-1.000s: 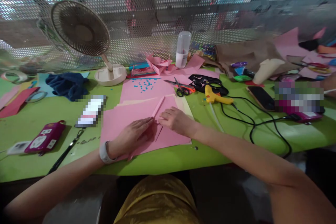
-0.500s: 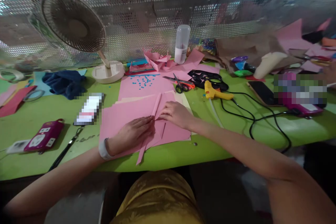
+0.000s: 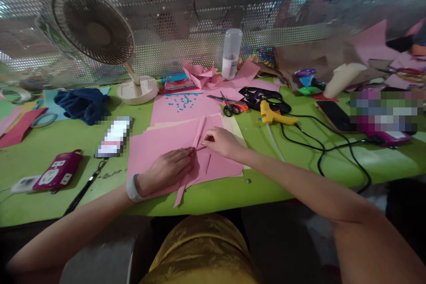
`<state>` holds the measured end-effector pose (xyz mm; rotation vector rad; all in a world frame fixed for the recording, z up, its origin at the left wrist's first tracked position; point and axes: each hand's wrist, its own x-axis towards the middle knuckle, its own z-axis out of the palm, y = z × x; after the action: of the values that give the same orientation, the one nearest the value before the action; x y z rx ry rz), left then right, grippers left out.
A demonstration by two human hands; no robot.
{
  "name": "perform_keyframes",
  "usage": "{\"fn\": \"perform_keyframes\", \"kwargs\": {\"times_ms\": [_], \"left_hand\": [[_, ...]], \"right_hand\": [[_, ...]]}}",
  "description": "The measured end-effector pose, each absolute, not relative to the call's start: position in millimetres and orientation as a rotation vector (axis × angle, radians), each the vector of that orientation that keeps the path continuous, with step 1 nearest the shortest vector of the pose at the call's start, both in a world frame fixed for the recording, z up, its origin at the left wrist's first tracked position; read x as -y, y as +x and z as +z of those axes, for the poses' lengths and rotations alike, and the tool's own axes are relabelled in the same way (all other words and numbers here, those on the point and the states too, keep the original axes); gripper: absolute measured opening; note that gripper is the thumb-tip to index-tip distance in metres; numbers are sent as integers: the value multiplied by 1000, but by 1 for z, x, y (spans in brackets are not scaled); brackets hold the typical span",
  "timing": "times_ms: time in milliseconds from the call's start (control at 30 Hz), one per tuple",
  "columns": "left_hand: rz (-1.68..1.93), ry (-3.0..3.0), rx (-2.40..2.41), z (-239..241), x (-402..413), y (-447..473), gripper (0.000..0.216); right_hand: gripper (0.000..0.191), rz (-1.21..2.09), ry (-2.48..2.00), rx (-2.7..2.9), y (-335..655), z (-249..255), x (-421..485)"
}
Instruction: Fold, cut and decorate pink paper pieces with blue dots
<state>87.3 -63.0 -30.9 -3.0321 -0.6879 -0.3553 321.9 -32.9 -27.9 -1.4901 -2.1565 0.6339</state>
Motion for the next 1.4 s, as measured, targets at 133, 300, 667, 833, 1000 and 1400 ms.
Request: {"fn": "perform_keyframes", "kwargs": {"times_ms": [133,300,667,833,1000,1400], "left_hand": [[-325,-3027,682,-29,63,87,28],[-291,-3011,768,-24,63,93,27],[-202,-2991,788,-25,56,99,52],[-219,-2996,779,-28,52,99,55],[-217,-3035,821,-25,53,101,54],[-299,-3092,891,-24,51,104,61]], "right_hand": [[9,572,-1480,2160,322,-30,35],[11,544,-1494,2147,326,-34,37],[8,546,-1502,2072,324,-37,39],[15,545,-1548,2120,326,-39,37],[13,502,-1532,2106,326,-41,39],[15,532,-1582,2077,321,-35,42]]}}
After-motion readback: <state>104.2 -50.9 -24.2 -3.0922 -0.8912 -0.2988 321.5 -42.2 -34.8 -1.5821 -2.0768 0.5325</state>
